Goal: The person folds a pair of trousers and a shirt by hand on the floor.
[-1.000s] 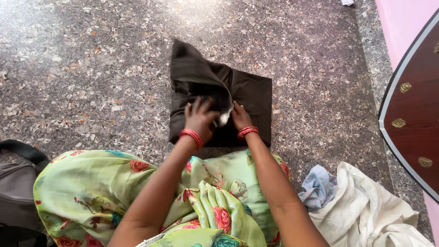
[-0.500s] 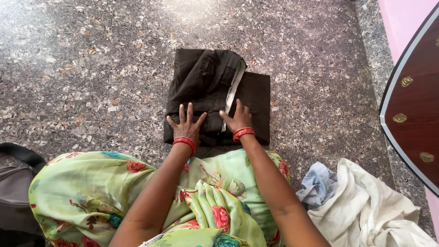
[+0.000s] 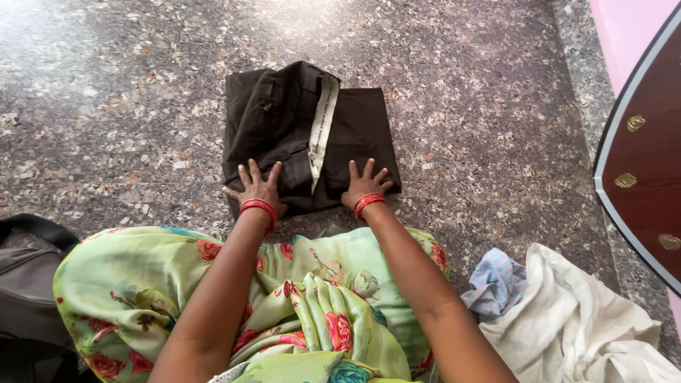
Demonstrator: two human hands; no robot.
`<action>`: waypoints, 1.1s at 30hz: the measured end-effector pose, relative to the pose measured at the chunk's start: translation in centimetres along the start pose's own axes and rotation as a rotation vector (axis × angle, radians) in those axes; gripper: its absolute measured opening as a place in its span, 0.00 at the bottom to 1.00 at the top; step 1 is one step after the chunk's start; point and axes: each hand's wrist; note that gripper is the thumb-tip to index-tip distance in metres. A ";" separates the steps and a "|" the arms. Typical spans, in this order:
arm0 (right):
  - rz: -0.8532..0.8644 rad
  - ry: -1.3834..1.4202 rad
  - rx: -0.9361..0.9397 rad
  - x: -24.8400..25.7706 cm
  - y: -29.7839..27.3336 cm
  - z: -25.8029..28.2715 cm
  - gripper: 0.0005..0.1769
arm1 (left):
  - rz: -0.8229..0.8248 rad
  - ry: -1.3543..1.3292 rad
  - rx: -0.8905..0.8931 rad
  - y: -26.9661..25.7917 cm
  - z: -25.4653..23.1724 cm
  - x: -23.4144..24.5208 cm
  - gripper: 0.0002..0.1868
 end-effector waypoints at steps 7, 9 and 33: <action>-0.457 -0.135 0.490 -1.4 -1.7 1.6 0.44 | -0.220 0.158 -0.142 -2.1 -2.6 -0.3 0.52; -0.527 -0.143 0.626 -2.6 -0.3 1.2 0.47 | -0.357 0.029 -0.172 -1.1 -3.1 -1.2 0.46; -0.368 0.320 0.498 -4.9 -0.6 4.8 0.47 | -0.468 -0.149 -0.033 5.6 -0.9 -1.9 0.45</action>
Point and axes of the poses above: each hand's wrist, its own y-axis towards the middle knuckle, its own x-axis out of the back of the hand, z = x × y, and after that the axes turned 10 degrees about y, right-handed
